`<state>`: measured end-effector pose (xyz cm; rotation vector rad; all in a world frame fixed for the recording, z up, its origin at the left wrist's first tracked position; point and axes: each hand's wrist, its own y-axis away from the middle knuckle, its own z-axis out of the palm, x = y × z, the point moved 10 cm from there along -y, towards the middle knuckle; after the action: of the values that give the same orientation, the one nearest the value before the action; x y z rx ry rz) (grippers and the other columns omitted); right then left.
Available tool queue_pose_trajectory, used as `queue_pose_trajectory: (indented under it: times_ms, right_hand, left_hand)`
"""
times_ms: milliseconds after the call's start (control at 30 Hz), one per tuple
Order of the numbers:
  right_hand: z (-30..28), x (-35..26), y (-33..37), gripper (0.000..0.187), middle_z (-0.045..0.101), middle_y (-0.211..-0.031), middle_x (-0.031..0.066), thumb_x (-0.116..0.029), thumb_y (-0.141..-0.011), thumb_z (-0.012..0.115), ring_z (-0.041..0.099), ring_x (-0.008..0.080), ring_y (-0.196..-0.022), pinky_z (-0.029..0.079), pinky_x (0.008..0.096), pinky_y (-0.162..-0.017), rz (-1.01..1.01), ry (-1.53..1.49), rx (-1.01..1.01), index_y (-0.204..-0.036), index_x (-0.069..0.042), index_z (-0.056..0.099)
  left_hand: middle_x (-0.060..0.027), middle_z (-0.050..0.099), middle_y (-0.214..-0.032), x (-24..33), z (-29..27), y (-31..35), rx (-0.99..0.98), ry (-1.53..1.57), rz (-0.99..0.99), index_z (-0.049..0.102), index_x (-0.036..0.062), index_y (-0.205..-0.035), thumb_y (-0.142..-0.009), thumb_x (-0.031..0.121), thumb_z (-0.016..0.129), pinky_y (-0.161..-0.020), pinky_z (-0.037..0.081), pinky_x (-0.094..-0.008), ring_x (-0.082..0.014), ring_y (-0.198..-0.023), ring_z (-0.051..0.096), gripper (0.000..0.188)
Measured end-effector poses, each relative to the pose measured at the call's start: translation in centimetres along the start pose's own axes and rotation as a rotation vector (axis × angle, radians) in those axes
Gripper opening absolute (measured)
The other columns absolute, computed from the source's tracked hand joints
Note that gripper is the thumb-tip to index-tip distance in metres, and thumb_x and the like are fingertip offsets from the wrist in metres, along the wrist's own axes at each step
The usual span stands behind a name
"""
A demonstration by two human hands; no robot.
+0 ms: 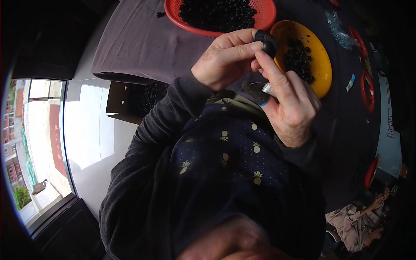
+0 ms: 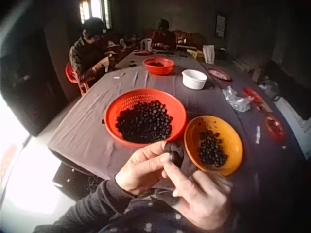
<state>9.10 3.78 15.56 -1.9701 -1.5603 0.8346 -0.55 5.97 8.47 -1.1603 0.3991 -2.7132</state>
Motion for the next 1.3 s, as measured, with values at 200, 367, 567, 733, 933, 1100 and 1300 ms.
queue_pose_trajectory:
  times_ms: [200,367,567,733,933,1100,1300]
  right_hand:
    - [-2.0,2.2,0.2,0.030,0.059,-0.076,0.0054,-0.008,-0.071,0.073,0.060,0.0186,-0.064,0.049,0.0286,-0.052,0.223,-0.194,0.142,-0.096,-0.005,0.058]
    - [-1.0,3.6,0.4,0.027,0.057,-0.075,0.0088,-0.017,-0.075,0.071,0.060,0.0267,-0.067,0.049,0.0338,-0.057,0.342,-0.107,-0.006,-0.090,-0.004,0.052]
    - [-0.6,3.5,-0.1,0.014,0.063,-0.073,0.0070,-0.009,-0.083,0.063,0.066,0.0152,-0.070,0.052,0.0263,-0.057,0.325,-0.077,-0.057,-0.087,-0.001,0.053]
    - [-0.6,3.6,-0.1,0.014,0.063,-0.074,0.0071,-0.007,-0.083,0.063,0.066,0.0148,-0.070,0.052,0.0257,-0.057,0.334,-0.078,-0.070,-0.087,0.000,0.052]
    - [-0.3,4.0,0.5,0.036,0.054,-0.071,0.0079,-0.028,-0.073,0.074,0.058,0.0258,-0.063,0.047,0.0354,-0.054,0.352,-0.089,-0.038,-0.086,-0.005,0.050]
    - [-0.6,3.9,0.4,0.033,0.054,-0.069,0.0069,-0.026,-0.073,0.073,0.057,0.0239,-0.062,0.047,0.0339,-0.053,0.325,-0.076,-0.033,-0.085,-0.005,0.051]
    - [-1.1,2.7,-0.2,0.028,0.055,-0.068,0.0052,-0.022,-0.073,0.073,0.058,0.0220,-0.061,0.047,0.0326,-0.051,0.274,-0.051,-0.076,-0.079,-0.005,0.052]
  left_hand:
    - [-0.0024,0.055,-0.088,0.5,1.1,0.1,-0.063,-0.042,0.029,0.053,-0.0012,-0.110,-0.091,0.014,0.051,-0.066,0.040,-0.0209,-0.0064,-0.069,0.044,0.025]
    - [-0.0033,0.057,-0.091,0.2,1.4,0.3,-0.060,-0.126,0.007,0.055,-0.0001,-0.110,-0.090,0.011,0.051,-0.067,0.042,-0.0215,-0.0069,-0.072,0.047,0.023]
    - [-0.0031,0.058,-0.095,0.7,1.0,0.5,-0.020,-0.234,0.046,0.055,0.0007,-0.111,-0.089,0.009,0.054,-0.067,0.043,-0.0213,-0.0080,-0.076,0.050,0.024]
    - [-0.0033,0.058,-0.094,0.6,1.2,0.4,-0.032,-0.271,0.042,0.055,0.0005,-0.112,-0.089,0.010,0.054,-0.068,0.043,-0.0214,-0.0080,-0.076,0.051,0.025]
    - [-0.0036,0.058,-0.095,0.4,1.4,0.5,-0.046,-0.232,0.047,0.054,0.0001,-0.112,-0.089,0.010,0.054,-0.067,0.043,-0.0215,-0.0083,-0.076,0.051,0.025]
    - [-0.0039,0.057,-0.097,0.1,1.8,0.5,-0.057,-0.154,0.036,0.053,0.0000,-0.113,-0.090,0.010,0.052,-0.067,0.043,-0.0215,-0.0083,-0.076,0.051,0.025]
    - [-0.0036,0.057,-0.097,-0.1,1.7,0.4,-0.081,-0.189,0.019,0.053,-0.0001,-0.113,-0.090,0.010,0.052,-0.067,0.043,-0.0212,-0.0078,-0.077,0.051,0.025]
